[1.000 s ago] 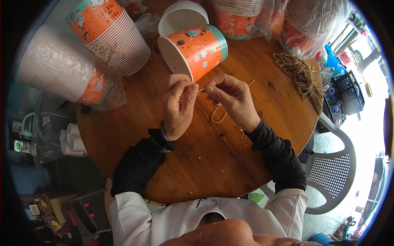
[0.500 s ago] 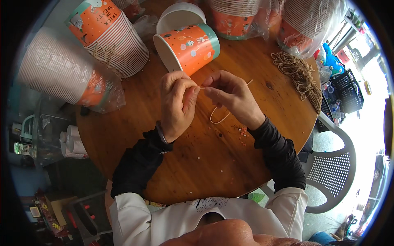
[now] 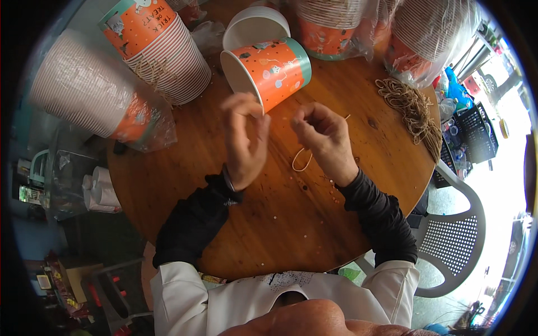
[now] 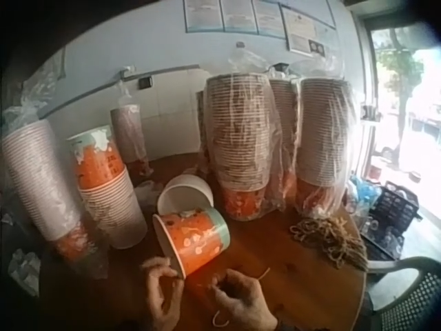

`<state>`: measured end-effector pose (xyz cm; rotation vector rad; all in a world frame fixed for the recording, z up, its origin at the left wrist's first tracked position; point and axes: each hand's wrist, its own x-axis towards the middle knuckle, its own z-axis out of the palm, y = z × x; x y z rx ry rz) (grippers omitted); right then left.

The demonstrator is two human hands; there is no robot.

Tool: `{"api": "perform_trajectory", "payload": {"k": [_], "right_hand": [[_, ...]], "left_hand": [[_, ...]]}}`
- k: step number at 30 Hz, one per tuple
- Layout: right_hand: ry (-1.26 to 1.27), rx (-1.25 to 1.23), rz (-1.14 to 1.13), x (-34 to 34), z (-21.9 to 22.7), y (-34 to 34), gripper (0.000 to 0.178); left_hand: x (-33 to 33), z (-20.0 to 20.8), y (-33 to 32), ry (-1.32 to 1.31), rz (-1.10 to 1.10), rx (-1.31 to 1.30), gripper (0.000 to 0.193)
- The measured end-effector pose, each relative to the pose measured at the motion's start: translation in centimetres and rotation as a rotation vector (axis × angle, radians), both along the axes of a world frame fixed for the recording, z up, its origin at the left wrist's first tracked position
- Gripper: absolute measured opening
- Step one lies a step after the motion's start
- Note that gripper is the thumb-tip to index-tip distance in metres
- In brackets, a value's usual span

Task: Assembling paper buckets by threading twine handles through pre-punched holes and knotting them.

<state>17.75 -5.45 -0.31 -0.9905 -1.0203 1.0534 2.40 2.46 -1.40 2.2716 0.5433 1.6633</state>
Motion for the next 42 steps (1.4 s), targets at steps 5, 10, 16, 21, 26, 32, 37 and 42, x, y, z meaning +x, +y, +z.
{"api": "perform_trajectory", "payload": {"k": [5, 10, 16, 21, 26, 32, 37, 42], "right_hand": [[0.025, 0.083, -0.155, 1.1, -0.3, 1.5, 0.01], [0.03, 0.191, -0.225, 1.4, -2.1, 2.7, 0.008], [-0.097, 0.237, -0.181, 1.3, -3.0, 2.4, 0.01], [-0.365, 0.263, -0.255, -0.1, -2.5, 1.4, 0.011], [-0.369, 0.234, -0.279, -0.2, -2.2, 1.1, 0.01], [-0.4, 0.224, -0.302, -0.4, -1.8, 0.9, 0.01], [-0.448, 0.237, -0.312, -0.3, -2.1, 1.0, 0.011], [-0.489, 0.265, -0.325, -0.2, -2.1, 1.0, 0.012]], "left_hand": [[2.1, 0.4, 2.9, -0.335, -0.297, -0.675, 0.04], [2.4, -2.1, 2.0, -0.125, -0.352, -0.634, 0.041], [0.7, -4.4, -0.7, -0.063, -0.33, -0.599, 0.043], [-0.1, -5.1, -1.3, 0.111, -0.255, -0.517, 0.045], [0.1, -5.2, -1.6, 0.099, -0.268, -0.547, 0.048], [0.1, -5.5, -1.6, 0.081, -0.246, -0.539, 0.053], [0.1, -5.9, -1.6, 0.089, -0.259, -0.501, 0.055], [0.1, -5.2, -1.9, 0.107, -0.279, -0.488, 0.054]]}}
